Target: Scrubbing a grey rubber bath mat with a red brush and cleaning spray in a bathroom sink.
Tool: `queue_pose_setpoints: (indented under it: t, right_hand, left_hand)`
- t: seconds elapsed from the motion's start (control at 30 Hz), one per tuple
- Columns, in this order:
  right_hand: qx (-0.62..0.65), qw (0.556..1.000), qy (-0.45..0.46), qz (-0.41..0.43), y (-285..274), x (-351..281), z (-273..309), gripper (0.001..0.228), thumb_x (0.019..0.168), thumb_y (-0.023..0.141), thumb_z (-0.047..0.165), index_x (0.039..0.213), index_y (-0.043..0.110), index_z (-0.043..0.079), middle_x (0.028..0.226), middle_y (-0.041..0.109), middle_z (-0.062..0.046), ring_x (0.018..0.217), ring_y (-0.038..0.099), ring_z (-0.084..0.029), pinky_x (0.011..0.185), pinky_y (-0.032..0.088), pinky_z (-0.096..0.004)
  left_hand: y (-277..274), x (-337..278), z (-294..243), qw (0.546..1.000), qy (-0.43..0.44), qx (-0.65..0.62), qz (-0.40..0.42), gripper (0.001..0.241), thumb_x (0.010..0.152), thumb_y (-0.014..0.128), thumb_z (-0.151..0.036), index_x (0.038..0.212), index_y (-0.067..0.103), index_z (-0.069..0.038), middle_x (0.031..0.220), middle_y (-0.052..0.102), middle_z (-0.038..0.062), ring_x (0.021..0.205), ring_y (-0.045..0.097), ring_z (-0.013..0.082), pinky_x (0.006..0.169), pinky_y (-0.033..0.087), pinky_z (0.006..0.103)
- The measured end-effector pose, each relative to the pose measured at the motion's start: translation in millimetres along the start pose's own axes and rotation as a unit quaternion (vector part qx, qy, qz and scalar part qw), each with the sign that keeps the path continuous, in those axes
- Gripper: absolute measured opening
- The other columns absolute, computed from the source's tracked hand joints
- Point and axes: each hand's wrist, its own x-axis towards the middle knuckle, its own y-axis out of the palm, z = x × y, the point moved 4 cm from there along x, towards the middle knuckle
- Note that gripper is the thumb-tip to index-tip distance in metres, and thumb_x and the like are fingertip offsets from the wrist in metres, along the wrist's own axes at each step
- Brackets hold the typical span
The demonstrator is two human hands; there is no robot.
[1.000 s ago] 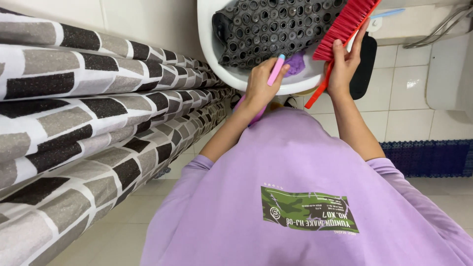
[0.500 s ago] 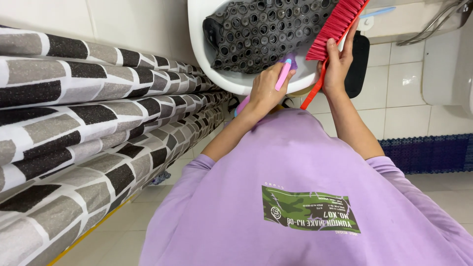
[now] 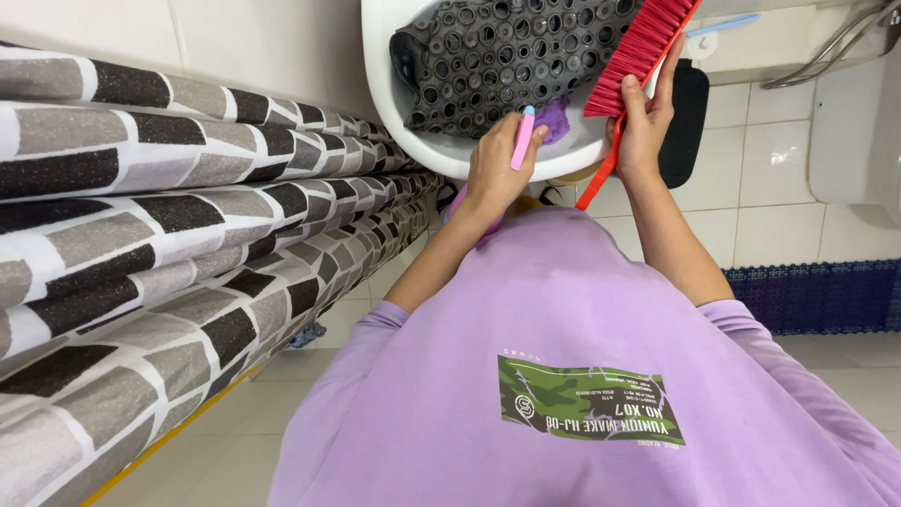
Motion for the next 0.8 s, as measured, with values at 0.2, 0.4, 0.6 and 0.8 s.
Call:
queue_pose_setpoints:
  t: [0.2,0.4,0.6,0.8]
  right_hand:
    - [0.019,0.999,-0.036,0.007,-8.4,4.2,-15.1,0.074,0.122,0.057,0.002,0.171,0.006,0.025,0.148,0.059,-0.004,0.101,0.061,-0.007,0.091,0.057,-0.024]
    - [-0.005,0.998,-0.066,0.014,-0.8,0.8,-8.9,0.073,0.122,0.057,-0.001,0.170,0.009,0.025,0.168,0.046,-0.002,0.132,0.055,-0.009,0.121,0.048,-0.026]
    - [-0.037,0.998,-0.060,0.006,-2.6,-1.5,-9.0,0.072,0.124,0.059,0.002,0.169,0.008,0.026,0.163,0.051,-0.004,0.125,0.056,-0.010,0.120,0.048,-0.027]
    - [-0.042,0.997,-0.062,-0.007,-3.5,0.0,-8.8,0.075,0.120,0.058,-0.001,0.170,0.009,0.026,0.159,0.050,-0.003,0.125,0.058,-0.009,0.118,0.050,-0.026]
  left_hand:
    - [-13.1,2.4,17.5,0.999,-0.027,-0.009,-0.025,0.031,0.098,0.067,-0.034,0.094,0.067,-0.003,0.077,0.072,0.021,0.072,0.071,0.0418,0.064,0.053,0.0494]
    - [-29.1,-3.6,24.7,0.985,0.117,-0.037,-0.125,0.035,0.098,0.069,-0.036,0.091,0.062,-0.002,0.071,0.065,0.016,0.061,0.067,0.0358,0.057,0.052,0.0453]
    - [-30.7,-5.2,38.1,0.996,0.006,-0.048,-0.073,0.032,0.101,0.070,-0.033,0.089,0.065,-0.003,0.064,0.065,0.014,0.058,0.066,0.0339,0.056,0.049,0.0448]
    - [-48.0,-11.9,10.4,0.973,0.156,-0.109,-0.129,0.033,0.097,0.071,-0.032,0.101,0.062,0.000,0.077,0.067,0.016,0.063,0.067,0.0325,0.058,0.052,0.0416]
